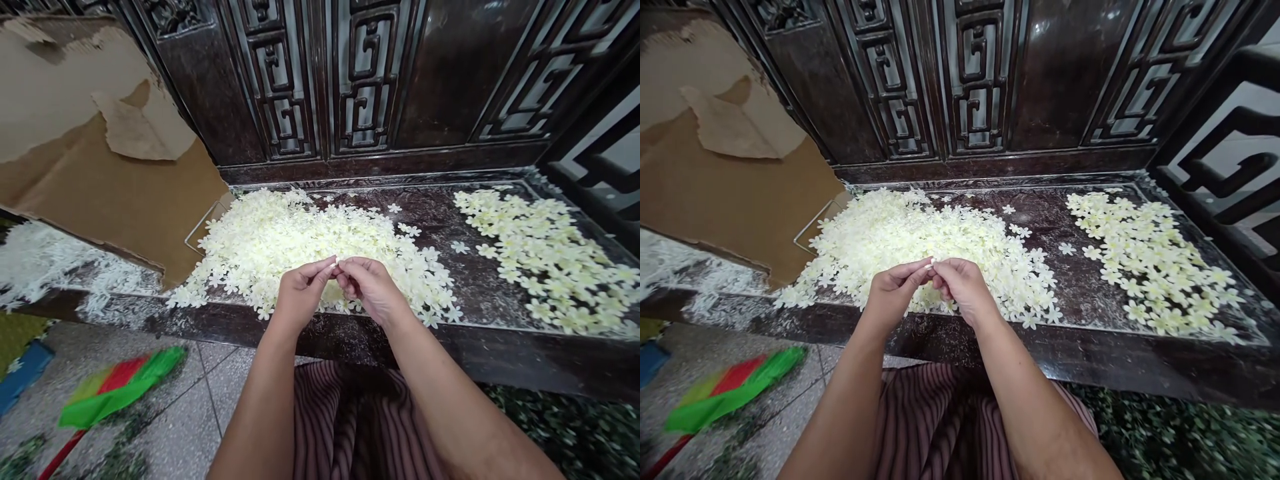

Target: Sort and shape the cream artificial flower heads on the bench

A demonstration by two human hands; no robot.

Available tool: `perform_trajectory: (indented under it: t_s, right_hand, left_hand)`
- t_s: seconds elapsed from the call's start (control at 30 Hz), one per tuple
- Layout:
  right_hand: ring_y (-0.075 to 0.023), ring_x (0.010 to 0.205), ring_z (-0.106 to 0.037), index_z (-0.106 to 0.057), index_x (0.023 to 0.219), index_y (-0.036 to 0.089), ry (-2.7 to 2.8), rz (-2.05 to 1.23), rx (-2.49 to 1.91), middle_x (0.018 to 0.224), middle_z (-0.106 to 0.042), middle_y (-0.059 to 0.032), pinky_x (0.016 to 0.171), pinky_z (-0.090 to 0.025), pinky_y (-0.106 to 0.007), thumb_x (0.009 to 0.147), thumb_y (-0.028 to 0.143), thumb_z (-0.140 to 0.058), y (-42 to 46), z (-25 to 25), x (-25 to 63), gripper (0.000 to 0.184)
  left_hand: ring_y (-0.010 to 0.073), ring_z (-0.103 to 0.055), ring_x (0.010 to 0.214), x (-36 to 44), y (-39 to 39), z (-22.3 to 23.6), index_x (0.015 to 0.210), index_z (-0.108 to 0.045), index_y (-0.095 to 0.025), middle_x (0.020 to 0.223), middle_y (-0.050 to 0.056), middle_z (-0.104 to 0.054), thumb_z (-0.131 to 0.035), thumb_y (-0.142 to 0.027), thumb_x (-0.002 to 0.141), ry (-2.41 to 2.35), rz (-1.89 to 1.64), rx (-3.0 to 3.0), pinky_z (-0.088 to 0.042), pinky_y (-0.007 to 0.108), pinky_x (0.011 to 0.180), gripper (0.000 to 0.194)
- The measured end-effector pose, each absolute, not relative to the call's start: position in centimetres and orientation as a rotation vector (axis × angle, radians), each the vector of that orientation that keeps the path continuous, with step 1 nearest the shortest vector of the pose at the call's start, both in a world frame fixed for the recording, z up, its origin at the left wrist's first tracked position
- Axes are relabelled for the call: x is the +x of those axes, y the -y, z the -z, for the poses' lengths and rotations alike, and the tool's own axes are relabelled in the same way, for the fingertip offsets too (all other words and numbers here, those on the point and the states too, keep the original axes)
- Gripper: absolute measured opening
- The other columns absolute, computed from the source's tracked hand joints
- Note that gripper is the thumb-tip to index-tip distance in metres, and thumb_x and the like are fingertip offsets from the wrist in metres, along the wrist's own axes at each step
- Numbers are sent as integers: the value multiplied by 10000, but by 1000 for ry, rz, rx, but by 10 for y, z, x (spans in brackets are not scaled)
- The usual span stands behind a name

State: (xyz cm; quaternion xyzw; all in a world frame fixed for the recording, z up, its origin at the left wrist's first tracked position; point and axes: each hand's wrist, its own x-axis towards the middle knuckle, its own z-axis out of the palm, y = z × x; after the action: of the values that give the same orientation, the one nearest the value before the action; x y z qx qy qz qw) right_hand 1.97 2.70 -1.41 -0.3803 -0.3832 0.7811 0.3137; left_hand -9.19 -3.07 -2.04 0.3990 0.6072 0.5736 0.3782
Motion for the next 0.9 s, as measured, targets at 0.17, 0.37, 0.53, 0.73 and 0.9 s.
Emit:
perform_trajectory:
  t_s: [0.17,0.37,0.53,0.73,0.9]
  right_hand:
    - [-24,337,-355,-582,522,141,1018,-2076,-984,405,-486,56,366,-229,-188,577,286,-649,-27,15,20,169]
    - [-30,348,-350,-591,531,145,1014,-2081,-957,411,-482,51,366,-231,-194,596,319,-661,-27,17,19,199]
    - [-34,360,-352,-603,557,145,1017,-2085,-886,420,-479,55,370,-241,-191,590,317,-664,-27,19,19,186]
    - [-37,372,-344,-590,547,149,1016,-2087,-884,421,-462,59,370,-243,-195,603,313,-666,-27,19,18,190]
    - [-36,366,-340,-581,532,153,1011,-2084,-891,412,-459,58,373,-231,-196,590,288,-648,-27,18,17,162]
  left_hand:
    - [203,-660,947,-92,34,23,890,-726,-200,957,44,-725,-682,-270,703,-1585,-1465,1051,-490,373,925,205]
    - [199,-659,947,-93,35,21,914,-719,-200,963,41,-724,-675,-269,710,-1580,-1463,1054,-490,376,927,219]
    - [197,-671,909,-93,35,15,893,-722,-192,925,46,-731,-689,-281,698,-1558,-1485,990,-500,375,908,217]
    - [216,-671,910,-93,35,14,861,-730,-185,917,59,-732,-716,-326,669,-1574,-1479,970,-502,388,902,238]
    - [215,-672,901,-93,34,15,852,-732,-191,926,60,-731,-719,-336,661,-1578,-1492,975,-503,394,899,240]
